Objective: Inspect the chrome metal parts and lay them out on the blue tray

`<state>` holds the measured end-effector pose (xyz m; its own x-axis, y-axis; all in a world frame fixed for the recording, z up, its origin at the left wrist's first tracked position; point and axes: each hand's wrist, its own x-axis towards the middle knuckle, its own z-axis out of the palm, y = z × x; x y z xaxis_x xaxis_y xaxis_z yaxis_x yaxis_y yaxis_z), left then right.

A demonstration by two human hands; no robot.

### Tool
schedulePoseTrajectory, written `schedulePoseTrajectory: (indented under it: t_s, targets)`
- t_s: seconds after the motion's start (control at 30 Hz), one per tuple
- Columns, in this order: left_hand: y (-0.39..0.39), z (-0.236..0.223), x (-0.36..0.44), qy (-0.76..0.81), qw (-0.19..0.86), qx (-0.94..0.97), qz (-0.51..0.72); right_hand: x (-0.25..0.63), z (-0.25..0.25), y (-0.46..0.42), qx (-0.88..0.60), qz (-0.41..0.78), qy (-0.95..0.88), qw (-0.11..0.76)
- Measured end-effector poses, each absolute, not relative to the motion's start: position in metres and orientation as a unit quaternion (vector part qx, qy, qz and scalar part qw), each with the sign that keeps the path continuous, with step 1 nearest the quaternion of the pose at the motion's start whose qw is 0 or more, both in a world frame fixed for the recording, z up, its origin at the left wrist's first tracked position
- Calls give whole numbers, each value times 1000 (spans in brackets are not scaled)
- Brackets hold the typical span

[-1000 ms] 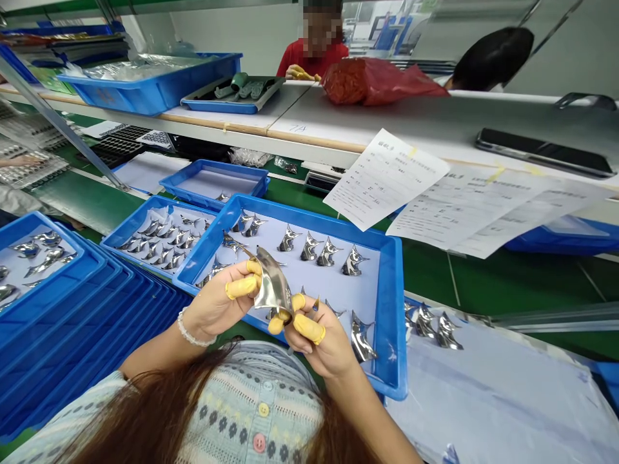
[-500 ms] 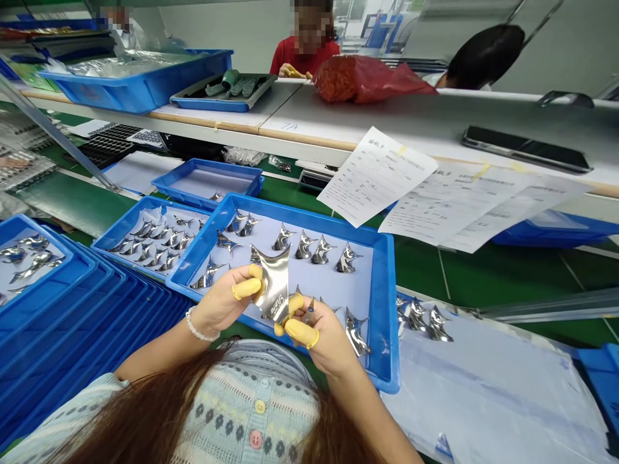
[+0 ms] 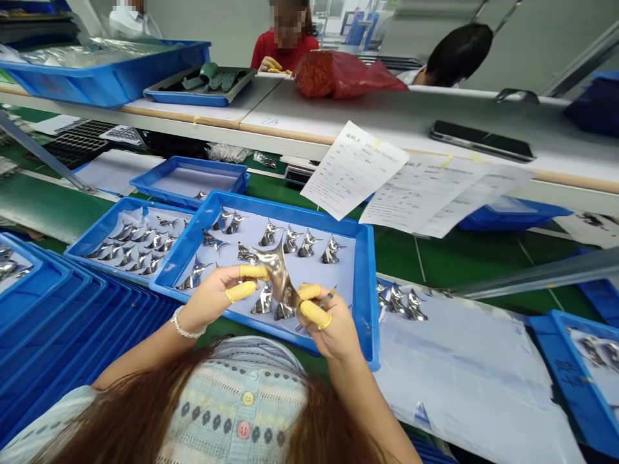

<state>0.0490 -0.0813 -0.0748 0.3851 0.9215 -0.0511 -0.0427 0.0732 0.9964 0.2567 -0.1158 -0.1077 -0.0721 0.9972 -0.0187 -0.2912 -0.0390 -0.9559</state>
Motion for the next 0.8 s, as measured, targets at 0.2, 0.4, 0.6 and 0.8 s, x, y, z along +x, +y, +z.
schedulePoseTrajectory:
  t_s: [0.2, 0.4, 0.6, 0.8]
  targets:
    - [-69, -117, 45, 461, 616, 556, 315, 317, -130, -102, -675, 221, -632, 310]
    - [-70, -157, 48, 517, 539, 604, 279, 336, -154, -90, -713, 116, -688, 66]
    - [-70, -174, 49, 512, 457, 681, 255, 354, -159, -74, -694, 60, -712, -90]
    - [-69, -179, 49, 519, 455, 669, 275, 359, -150, -66, -671, 45, -723, -158]
